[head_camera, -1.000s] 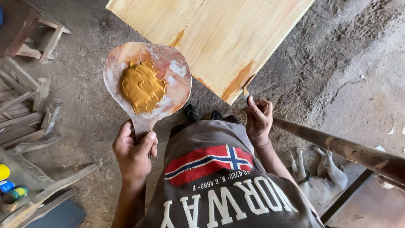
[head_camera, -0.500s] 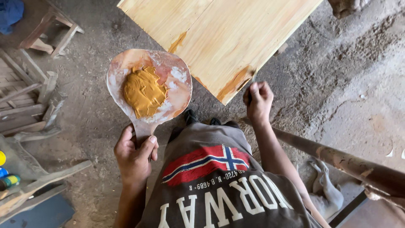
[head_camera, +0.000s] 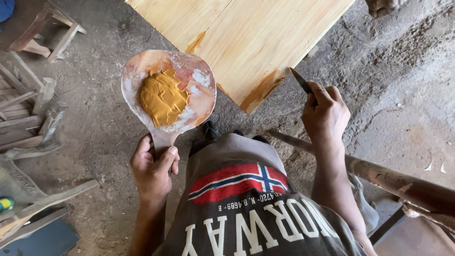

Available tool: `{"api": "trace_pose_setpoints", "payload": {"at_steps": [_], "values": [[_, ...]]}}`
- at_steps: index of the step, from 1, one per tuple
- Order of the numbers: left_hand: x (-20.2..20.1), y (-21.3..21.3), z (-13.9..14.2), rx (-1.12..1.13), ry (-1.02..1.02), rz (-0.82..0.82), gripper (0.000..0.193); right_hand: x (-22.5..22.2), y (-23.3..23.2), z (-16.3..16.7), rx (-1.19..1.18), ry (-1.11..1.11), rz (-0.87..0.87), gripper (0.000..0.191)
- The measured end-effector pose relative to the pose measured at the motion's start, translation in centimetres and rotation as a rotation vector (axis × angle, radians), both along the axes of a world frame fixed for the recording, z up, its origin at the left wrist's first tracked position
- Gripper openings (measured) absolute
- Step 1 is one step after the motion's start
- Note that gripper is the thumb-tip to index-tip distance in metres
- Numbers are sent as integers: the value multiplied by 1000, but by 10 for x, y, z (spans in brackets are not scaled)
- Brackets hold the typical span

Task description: The person holds a paddle holding wood filler in one hand and uses a small spatula to press filler into cracks and gaps on a wooden board, working along several cracks. They then walk across the workshop and handle a piece of kraft paper.

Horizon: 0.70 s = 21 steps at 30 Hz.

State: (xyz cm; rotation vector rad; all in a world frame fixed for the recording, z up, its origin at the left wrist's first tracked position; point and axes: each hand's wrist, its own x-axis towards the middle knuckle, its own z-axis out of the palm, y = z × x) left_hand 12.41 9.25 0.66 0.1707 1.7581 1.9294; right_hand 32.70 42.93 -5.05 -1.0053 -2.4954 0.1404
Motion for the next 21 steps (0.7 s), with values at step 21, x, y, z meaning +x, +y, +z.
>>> {"api": "trace_pose_setpoints", "payload": {"at_steps": [21], "values": [[-68, -18, -45, -39, 26, 4, 34, -35, -40, 40, -231, -144, 352, 39]]}}
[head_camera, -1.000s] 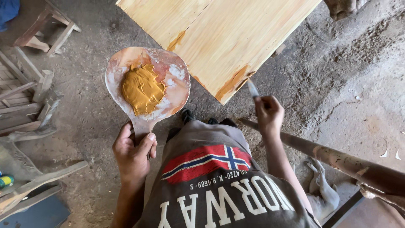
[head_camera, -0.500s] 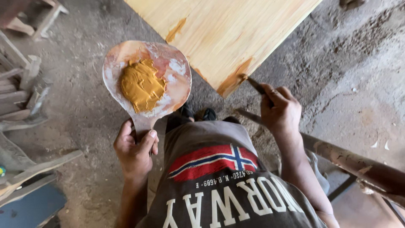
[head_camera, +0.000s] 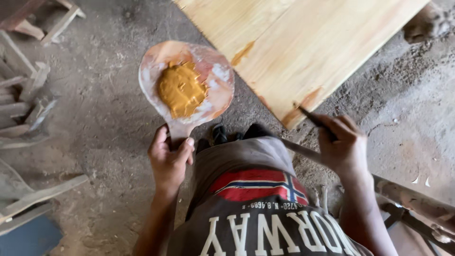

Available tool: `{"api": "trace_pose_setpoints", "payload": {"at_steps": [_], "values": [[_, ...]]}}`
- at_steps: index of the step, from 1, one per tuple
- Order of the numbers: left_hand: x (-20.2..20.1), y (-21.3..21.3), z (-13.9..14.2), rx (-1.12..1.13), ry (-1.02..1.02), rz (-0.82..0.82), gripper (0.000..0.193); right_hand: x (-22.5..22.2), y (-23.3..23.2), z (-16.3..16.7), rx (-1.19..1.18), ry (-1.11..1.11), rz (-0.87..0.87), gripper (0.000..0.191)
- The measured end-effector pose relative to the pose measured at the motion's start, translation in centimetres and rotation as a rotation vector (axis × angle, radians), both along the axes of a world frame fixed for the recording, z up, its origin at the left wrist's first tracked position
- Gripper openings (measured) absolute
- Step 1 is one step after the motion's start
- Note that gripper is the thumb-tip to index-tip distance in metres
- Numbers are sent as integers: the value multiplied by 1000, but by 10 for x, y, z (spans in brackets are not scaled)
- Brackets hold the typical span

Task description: The person holds a paddle holding wood filler in one hand and uses a small spatula to press filler into cracks and gaps on a wooden board, working along several cracks. They then walk across the workshop and handle a piece of kraft paper.

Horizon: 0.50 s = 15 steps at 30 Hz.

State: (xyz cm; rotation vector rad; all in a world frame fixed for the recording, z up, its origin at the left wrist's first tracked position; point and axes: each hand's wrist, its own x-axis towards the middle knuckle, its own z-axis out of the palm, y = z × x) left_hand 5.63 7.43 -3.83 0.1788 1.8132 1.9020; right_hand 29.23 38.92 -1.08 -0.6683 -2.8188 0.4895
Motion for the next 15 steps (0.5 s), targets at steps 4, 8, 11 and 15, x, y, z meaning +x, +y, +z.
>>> {"api": "trace_pose_setpoints", "payload": {"at_steps": [4, 8, 11, 15], "values": [[-10, -10, -1, -3, -29, -12, 31, -53, -1, 23, -73, 209, -68, 19], [-19, -17, 3, -16, -68, -21, 37, -117, 33, 32, 57, 240, 241, 18], [-23, -16, 0, -9, -80, -16, 41, -155, 67, 30, 41, 199, 337, 19], [-23, -14, -6, -8, -90, 2, 42, -187, 98, 25, 25, 148, 470, 26]]}}
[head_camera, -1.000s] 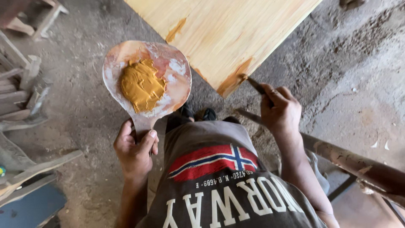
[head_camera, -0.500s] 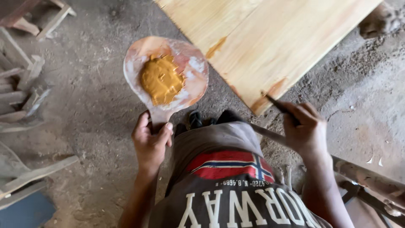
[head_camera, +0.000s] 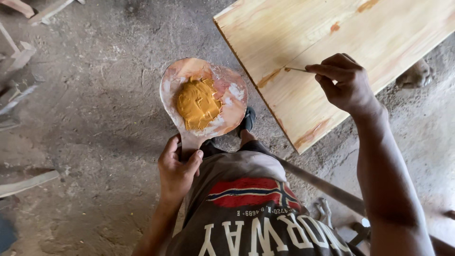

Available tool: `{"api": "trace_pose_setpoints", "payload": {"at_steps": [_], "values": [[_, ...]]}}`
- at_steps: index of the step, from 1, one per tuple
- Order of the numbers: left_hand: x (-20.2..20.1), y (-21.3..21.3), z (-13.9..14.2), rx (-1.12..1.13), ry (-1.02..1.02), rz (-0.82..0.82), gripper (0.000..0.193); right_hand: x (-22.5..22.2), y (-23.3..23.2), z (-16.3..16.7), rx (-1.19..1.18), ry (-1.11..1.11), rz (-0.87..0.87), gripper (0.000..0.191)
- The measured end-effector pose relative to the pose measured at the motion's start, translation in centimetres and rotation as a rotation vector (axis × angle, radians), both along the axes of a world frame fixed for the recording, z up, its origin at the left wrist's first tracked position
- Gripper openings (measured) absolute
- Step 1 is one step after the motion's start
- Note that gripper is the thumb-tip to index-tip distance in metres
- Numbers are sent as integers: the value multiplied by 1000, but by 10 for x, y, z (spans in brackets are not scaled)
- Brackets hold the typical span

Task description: The person holds a paddle holding wood filler in one hand and uses a small spatula to press filler into cracks and gaps on a wooden board, working along several cracks. They then walk across the workshop and handle a piece of kraft paper.

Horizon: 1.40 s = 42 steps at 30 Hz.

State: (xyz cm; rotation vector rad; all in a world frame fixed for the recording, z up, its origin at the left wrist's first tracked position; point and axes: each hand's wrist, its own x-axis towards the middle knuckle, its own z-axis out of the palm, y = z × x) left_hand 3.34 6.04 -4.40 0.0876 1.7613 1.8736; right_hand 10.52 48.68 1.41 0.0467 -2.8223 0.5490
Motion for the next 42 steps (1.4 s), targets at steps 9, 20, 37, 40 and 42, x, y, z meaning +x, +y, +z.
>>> {"api": "trace_pose_setpoints", "payload": {"at_steps": [9, 20, 37, 40, 42], "values": [[4, 9, -5, -57, -27, 83, 44, -29, 47, -4, 158, 48, 199, 30], [-2, 21, 1, -27, -52, 110, 45, -35, 53, -15, 172, 7, 352, 25], [0, 32, -10, -15, -12, 122, 37, -15, 8, -4, 339, 158, 64, 19], [-5, 33, -11, -16, -1, 84, 34, -1, -21, -8, 382, 135, -64, 27], [-9, 33, -11, -11, 10, 77, 39, 3, -23, -17, 394, 167, -76, 25]]}}
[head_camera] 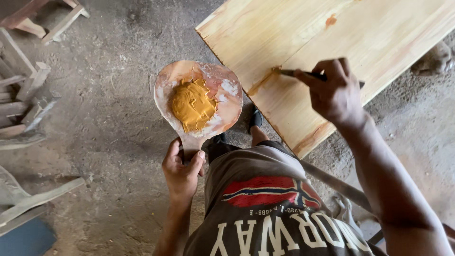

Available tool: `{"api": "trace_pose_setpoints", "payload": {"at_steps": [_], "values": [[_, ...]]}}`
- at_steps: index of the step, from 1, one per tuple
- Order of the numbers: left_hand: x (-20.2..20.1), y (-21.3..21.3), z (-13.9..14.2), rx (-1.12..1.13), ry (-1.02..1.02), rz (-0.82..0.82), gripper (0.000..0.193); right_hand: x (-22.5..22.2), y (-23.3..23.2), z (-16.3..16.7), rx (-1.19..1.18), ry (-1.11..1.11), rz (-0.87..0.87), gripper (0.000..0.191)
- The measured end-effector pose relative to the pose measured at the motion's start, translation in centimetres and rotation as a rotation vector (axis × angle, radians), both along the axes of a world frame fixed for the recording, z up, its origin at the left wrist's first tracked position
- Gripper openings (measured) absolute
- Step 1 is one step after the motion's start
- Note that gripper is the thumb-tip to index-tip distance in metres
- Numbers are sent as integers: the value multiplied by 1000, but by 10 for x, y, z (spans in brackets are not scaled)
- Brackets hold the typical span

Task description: The person holds a paddle holding wood filler in one hand and uses a small spatula to press filler into cracks and gaps on a wooden board, working along several cracks. They then walk across the workshop and handle a piece of kraft paper.

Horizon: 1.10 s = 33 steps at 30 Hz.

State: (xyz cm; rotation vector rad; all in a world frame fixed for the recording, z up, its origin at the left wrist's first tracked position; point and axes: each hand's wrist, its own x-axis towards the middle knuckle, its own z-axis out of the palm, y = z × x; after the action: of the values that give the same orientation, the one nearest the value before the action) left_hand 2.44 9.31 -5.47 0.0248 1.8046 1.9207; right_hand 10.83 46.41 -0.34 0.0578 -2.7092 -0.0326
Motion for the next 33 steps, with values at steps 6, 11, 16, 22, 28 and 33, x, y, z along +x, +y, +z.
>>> {"api": "trace_pose_setpoints", "payload": {"at_steps": [6, 11, 16, 22, 28, 33], "values": [[-5, 3, 3, 3, 13, -27, 40, 18, 40, -23, -15, -55, -147, 16], [-6, 4, 4, 9, -5, -32, 38, 23, 15, -25, -116, -79, -367, 14], [-8, 5, 3, 31, 7, -47, 37, 9, -52, -22, -106, -82, -419, 23], [-15, 9, 2, 45, -35, -55, 40, 7, -63, -8, -244, -98, -368, 22], [-19, 9, 10, -14, 22, -93, 39, -3, -53, -10, -195, -90, -488, 16], [-19, 11, 16, 15, 14, -65, 41, 4, -52, -20, -234, -16, -458, 24]]}}
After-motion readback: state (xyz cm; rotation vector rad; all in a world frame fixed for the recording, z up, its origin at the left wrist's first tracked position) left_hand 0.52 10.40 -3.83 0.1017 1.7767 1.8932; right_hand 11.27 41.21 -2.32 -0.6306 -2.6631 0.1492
